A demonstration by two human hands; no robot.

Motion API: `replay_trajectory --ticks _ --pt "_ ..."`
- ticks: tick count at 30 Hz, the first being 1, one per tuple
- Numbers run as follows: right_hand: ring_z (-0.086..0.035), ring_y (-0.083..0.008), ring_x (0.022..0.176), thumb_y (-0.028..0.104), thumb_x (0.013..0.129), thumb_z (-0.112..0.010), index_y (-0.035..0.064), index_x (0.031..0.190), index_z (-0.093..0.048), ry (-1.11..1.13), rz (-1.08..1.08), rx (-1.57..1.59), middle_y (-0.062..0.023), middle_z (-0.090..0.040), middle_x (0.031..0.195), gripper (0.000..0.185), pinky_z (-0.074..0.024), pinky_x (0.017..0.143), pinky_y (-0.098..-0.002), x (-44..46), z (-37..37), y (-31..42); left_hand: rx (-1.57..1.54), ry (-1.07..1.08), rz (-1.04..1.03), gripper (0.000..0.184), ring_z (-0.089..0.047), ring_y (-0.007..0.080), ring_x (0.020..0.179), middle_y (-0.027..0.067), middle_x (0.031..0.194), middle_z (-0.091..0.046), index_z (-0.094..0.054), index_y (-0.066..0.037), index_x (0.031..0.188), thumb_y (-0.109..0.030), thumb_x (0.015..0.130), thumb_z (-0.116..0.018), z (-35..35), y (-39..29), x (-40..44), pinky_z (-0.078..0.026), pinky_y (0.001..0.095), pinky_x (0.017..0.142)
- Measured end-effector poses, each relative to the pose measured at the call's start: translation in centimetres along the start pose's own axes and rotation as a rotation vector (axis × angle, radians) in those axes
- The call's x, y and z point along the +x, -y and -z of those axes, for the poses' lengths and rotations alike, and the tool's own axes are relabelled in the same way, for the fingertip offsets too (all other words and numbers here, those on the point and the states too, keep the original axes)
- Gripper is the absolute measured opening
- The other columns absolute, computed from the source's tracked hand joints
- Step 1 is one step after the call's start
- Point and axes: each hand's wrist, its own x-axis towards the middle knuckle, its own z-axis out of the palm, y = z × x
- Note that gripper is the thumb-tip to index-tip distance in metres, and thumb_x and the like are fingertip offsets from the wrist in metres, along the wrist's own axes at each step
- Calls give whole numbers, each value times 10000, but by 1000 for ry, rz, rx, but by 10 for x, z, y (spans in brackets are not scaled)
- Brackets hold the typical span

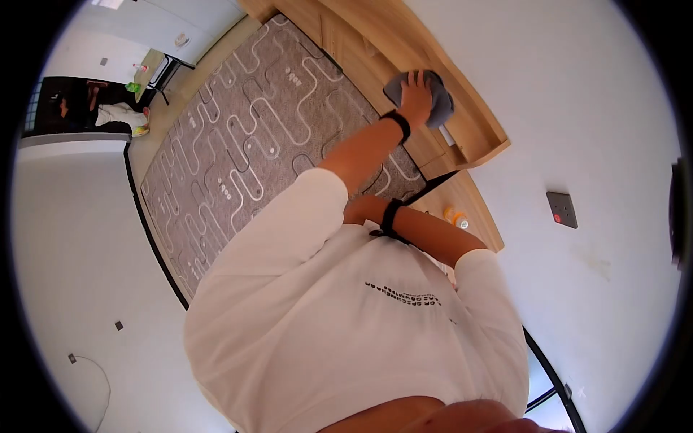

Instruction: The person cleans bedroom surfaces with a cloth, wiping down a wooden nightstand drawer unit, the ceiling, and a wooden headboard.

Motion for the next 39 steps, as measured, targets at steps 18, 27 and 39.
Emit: replay_trajectory --ticks 18,27,39 --pt "-679 -321 760 159 671 -668 77 819 -726 -26 -92 -334 -155 -705 842 179 -505 601 -454 37 91 -47 -95 154 -593 690 -115 361 1465 119 1604 -94 -240 -189 1526 -154 880 -479 10 31 42 -261 489 1153" --pt "-676 -323 805 283 744 -634 65 909 -722 -88 -214 -273 -149 -708 895 287 -516 669 -430 72 89 -72 -177 -125 -391 703 -274 368 1411 173 1566 -223 -337 -117 1483 -196 819 -554 -20 147 92 -365 485 1061" --pt "-531 -230 594 233 746 -530 81 654 -632 203 -496 100 -85 -604 663 205 -407 569 -395 29 134 -50 -213 -33 -137 674 -118 356 1463 137 1598 -108 -267 -157 1514 -267 902 -527 -20 192 108 -213 478 1165"
